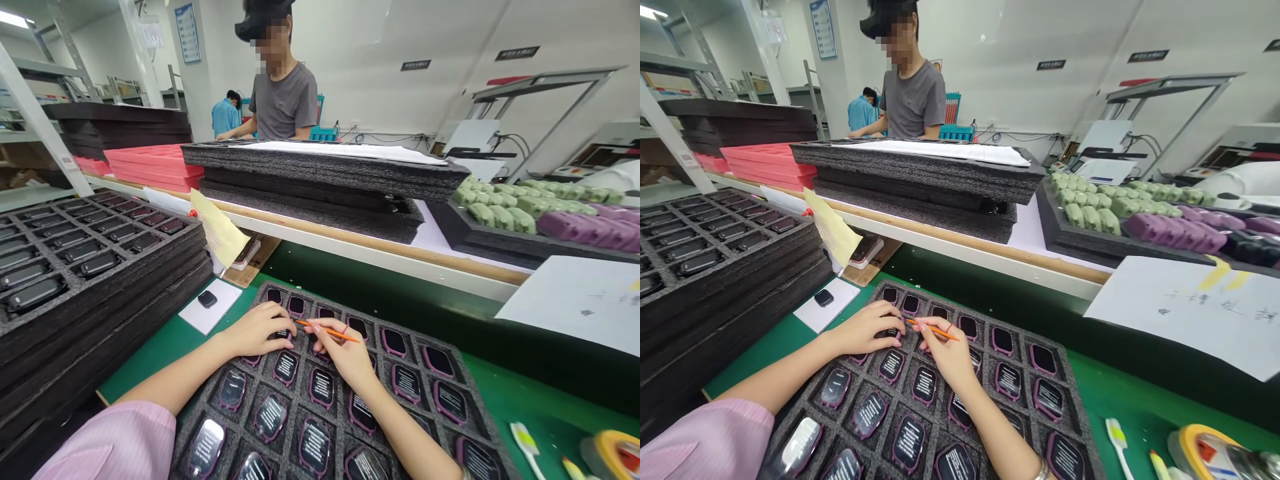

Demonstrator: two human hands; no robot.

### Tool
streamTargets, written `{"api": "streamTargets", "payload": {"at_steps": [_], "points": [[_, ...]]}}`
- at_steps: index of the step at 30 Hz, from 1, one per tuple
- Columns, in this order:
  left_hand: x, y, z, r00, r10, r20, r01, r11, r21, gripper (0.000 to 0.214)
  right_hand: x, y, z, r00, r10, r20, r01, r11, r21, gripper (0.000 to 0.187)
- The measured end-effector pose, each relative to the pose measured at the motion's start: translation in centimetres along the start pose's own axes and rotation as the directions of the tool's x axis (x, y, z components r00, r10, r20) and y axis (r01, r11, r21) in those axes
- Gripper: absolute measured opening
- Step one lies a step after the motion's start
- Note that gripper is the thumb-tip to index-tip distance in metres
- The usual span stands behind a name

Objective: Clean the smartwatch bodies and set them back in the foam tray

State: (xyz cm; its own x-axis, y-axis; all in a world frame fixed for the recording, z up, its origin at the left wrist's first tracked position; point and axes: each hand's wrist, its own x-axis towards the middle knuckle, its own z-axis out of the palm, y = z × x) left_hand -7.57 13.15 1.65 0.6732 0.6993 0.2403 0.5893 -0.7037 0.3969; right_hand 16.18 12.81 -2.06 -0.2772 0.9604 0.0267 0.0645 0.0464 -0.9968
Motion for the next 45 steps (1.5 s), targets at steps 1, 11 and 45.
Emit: {"api": "streamTargets", "payload": {"at_steps": [1,11,45], "points": [[0.1,-0.1,0.1,1.0,0.007,0.004,-0.006,1.0,-0.007,0.028,-0.1,-0.1,0.1,1.0,0.0,0.003,0.0,1.0,0.002,0.022],[0.1,-0.4,0.3,0.996,-0.085,-0.033,0.083,0.995,-0.061,0.049,-0.3,-0.4,0.2,1.0,-0.008,0.027,0.008,1.0,-0.012,0.02],[5.3,3.9,3.6,0.989,0.106,0.1,-0.124,0.972,0.197,0.037,-3.5,-0.3,-4.8,0.968,0.037,-0.247,-0.02,0.997,0.072,0.055]]}}
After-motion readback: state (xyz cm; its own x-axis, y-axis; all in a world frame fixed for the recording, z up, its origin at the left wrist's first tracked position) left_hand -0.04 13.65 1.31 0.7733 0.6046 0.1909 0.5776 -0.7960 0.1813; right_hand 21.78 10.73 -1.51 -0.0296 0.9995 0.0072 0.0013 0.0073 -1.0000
